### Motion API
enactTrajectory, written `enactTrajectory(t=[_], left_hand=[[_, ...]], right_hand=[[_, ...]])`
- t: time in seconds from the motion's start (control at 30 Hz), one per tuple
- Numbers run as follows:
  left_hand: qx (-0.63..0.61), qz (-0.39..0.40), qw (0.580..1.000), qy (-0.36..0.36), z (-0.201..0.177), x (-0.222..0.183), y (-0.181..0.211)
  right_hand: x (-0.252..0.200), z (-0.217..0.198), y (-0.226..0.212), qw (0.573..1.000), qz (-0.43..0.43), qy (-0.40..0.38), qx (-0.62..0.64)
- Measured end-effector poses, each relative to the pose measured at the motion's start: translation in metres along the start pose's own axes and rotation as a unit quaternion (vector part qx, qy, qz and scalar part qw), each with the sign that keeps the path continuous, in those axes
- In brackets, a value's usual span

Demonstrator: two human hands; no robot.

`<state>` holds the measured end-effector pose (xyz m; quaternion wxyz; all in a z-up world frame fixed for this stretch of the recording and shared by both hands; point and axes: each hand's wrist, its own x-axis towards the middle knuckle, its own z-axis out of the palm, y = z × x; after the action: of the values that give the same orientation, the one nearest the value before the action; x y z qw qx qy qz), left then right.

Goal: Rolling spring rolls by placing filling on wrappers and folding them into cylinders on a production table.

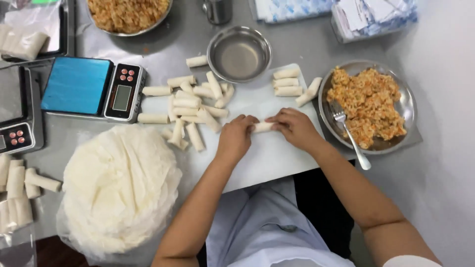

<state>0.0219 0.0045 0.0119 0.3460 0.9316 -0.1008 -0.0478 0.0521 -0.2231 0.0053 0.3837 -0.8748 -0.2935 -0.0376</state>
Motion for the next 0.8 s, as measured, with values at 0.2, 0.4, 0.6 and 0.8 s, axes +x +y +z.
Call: enactTrajectory(t=[0.2,0.4,0.6,0.8], left_hand=[[0.074,0.096,0.989,0.088,-0.007,-0.014,0.012],[0.123,0.091,0.986,0.059,0.004,-0.002,0.000],[0.143,0.113,0.983,0.023,-0.007,-0.026,0.007],[0.106,0.091,0.990,0.028,-0.015,-0.033,0.017]], right_hand=[[-0.011,0.005,0.008,0.992,-0.081,0.016,-0.091],[-0.009,0.007,0.003,0.981,-0.082,0.007,-0.176],[-0.027,-0.004,-0.015,0.991,-0.070,-0.004,-0.111],[-0.032,-0.001,-0.014,0.993,-0.007,0.011,-0.117]])
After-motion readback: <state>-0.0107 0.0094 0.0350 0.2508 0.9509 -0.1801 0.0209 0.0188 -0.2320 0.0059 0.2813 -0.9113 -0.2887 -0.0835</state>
